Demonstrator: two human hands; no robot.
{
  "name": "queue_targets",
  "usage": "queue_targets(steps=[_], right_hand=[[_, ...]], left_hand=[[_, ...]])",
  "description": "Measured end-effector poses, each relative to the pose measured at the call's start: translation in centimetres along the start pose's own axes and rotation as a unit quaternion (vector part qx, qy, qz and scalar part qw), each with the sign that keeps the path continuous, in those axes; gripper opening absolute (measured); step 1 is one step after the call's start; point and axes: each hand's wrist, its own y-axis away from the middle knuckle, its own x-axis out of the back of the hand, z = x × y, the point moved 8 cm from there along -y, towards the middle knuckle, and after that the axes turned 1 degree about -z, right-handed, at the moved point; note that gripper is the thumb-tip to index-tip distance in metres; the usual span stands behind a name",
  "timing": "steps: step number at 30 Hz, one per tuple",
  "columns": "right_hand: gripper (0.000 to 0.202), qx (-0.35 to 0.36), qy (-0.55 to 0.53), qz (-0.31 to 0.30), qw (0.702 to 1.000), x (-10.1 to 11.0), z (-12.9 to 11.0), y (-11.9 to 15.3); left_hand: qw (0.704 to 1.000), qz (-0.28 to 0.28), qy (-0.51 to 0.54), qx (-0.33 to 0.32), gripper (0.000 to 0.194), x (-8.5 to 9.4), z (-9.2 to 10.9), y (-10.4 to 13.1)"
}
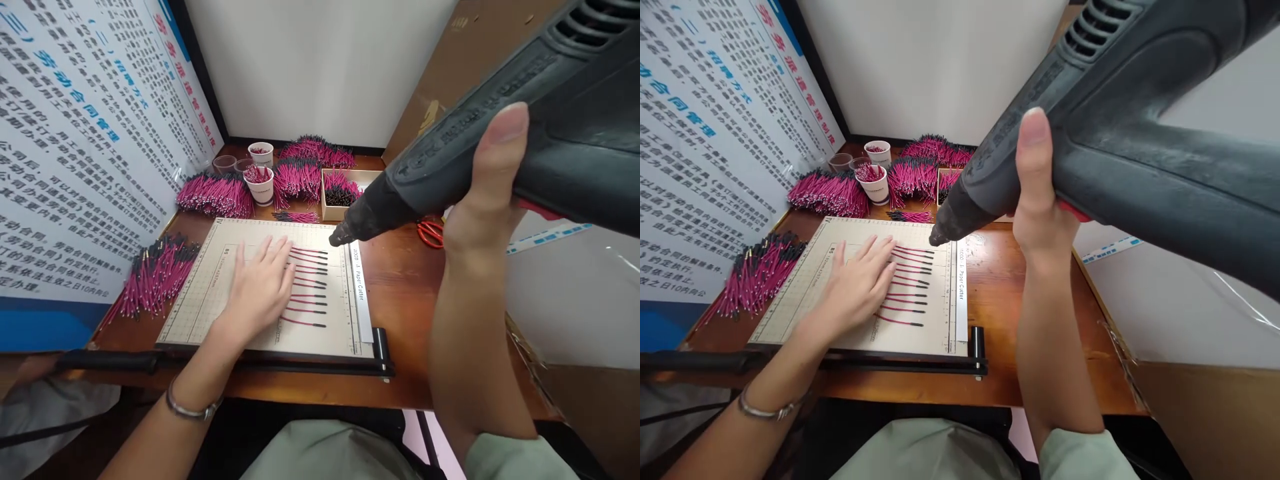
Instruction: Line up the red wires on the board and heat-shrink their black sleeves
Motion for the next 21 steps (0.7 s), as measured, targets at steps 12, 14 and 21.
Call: queue_targets(steps=[12,14,21], right_hand=[[0.077,-0.041,-0.01,-0.025,0.999,-1.2,0.3,1.0],[0.075,-0.053,-0.024,-0.022,0.998,-1.0,0.3,1.0],[0.075,-0.031,-0.048,-0.034,0.998,-0.9,0.7,0.9]], left_hand=[[0.993,-0.106,-0.048,-0.007,0.059,-1.5,2.0,-1.2],[0.992,-0.115,-0.049,-0.001,0.059,-1.6,1.9,-1.1],[0.991,0.075,0.112,-0.018,0.055,1.3,2.9,2.3]])
